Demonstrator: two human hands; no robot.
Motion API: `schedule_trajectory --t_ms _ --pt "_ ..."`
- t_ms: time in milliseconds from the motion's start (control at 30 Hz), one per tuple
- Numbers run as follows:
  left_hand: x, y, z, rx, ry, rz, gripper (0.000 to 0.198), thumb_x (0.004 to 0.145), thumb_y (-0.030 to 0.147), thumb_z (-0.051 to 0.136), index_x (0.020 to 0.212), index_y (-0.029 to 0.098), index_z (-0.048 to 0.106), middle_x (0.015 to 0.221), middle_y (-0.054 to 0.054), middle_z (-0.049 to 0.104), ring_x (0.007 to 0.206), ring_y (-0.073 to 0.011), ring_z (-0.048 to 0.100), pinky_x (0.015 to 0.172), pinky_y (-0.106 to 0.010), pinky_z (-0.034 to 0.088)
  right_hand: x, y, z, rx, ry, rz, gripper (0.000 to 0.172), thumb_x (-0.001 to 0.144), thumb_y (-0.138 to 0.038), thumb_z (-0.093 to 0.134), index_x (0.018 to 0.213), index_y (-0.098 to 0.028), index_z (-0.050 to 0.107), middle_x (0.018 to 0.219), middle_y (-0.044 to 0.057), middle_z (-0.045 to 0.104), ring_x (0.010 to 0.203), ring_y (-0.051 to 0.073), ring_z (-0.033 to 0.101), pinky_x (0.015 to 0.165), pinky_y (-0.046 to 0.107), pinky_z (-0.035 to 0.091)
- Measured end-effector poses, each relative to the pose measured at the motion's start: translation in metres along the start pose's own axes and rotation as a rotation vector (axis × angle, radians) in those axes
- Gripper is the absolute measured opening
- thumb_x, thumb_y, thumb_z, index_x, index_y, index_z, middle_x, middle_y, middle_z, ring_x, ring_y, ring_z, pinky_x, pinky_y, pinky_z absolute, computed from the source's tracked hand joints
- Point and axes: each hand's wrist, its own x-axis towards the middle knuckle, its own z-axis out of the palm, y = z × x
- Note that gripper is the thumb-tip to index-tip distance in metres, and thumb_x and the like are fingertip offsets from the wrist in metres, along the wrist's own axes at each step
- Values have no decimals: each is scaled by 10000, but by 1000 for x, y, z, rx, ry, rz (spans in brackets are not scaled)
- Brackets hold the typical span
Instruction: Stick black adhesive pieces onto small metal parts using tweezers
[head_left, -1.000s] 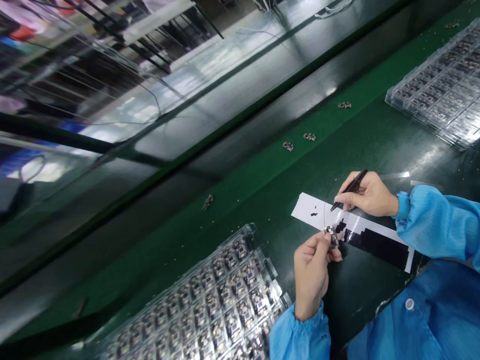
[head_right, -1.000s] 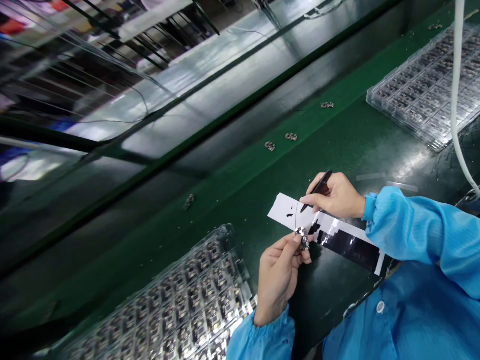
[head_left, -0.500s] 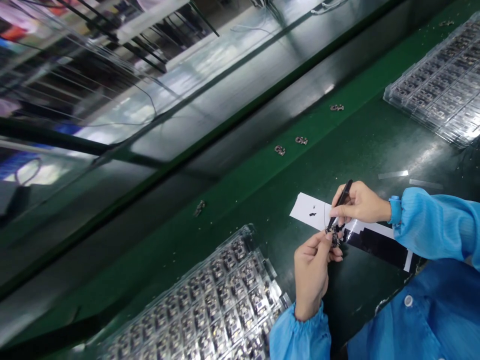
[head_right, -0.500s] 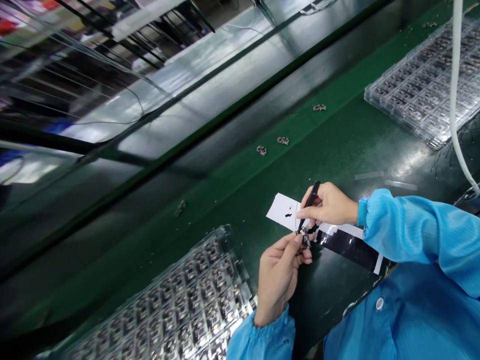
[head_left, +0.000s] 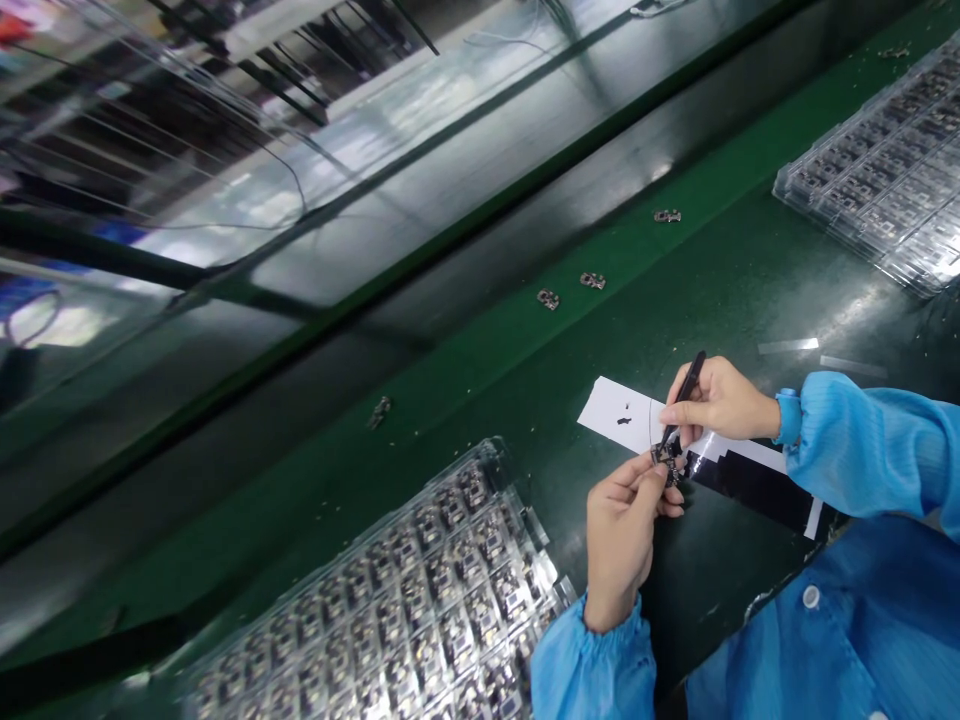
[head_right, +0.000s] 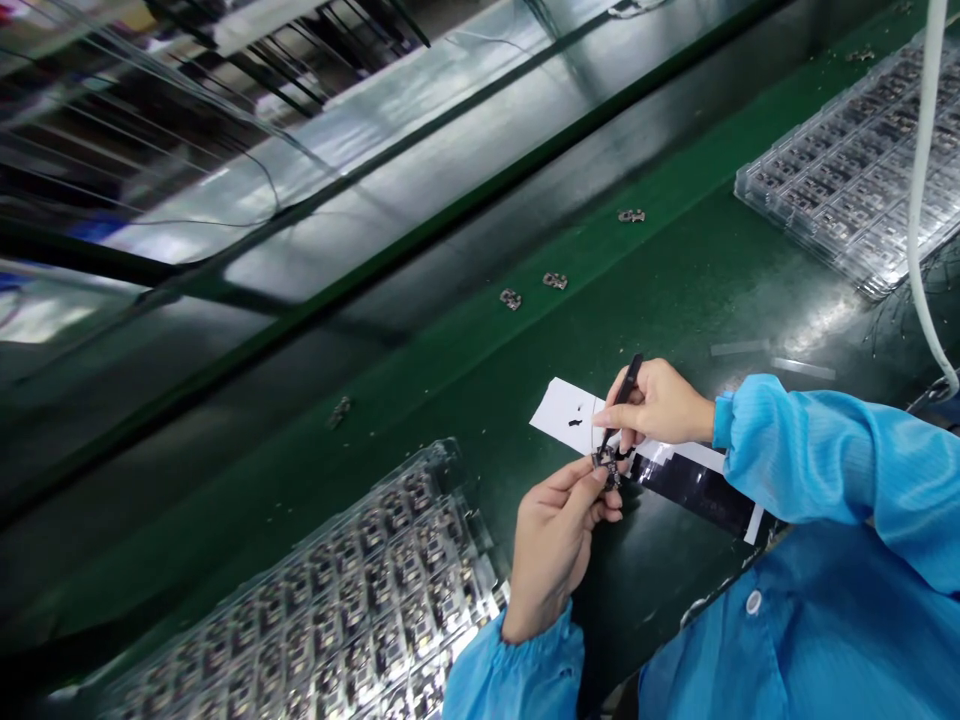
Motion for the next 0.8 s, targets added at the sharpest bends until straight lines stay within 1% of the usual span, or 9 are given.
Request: schedule_trajectory --t_ms 233,367,533,667,800 --pt "1 -1 0 -11 -10 5 254 694 304 700 822 85 689 668 -49 661 489 -78 532 450 -186 457 1 1 2 19 13 14 350 557 -319 811 657 -122 540 447 -25 581 395 82 563 384 159 450" --pt "1 -2 0 -22 -6 20 269 709 336 692 811 87 682 663 -49 661 483 -78 527 446 -188 450 0 1 3 17 13 15 357 554 -329 810 656 -124 536 449 -28 579 395 79 563 385 156 454" --pt "0 -4 0 -14 8 38 263 728 344 673 801 91 679 533 -15 604 454 -84 512 445 -189 431 0 2 4 10 6 -1 357 565 -340 800 664 -128 531 466 -34 577 403 79 565 394 164 464" --pt "-1 -7 1 19 33 74 265 728 355 661 769 94 685 512 -18 596 447 -92 511 449 -197 421 -7 1 6 -31 -2 -43 321 606 -340 772 683 -140 533 507 -30 589 424 103 588 408 197 487" --pt "-2 -8 1 25 46 89 254 721 351 657 735 100 686 539 -28 612 442 -94 511 449 -204 416 -15 -3 6 -126 -16 -162 256 656 -333 737 705 -144 572 580 9 633 501 146 637 472 251 532"
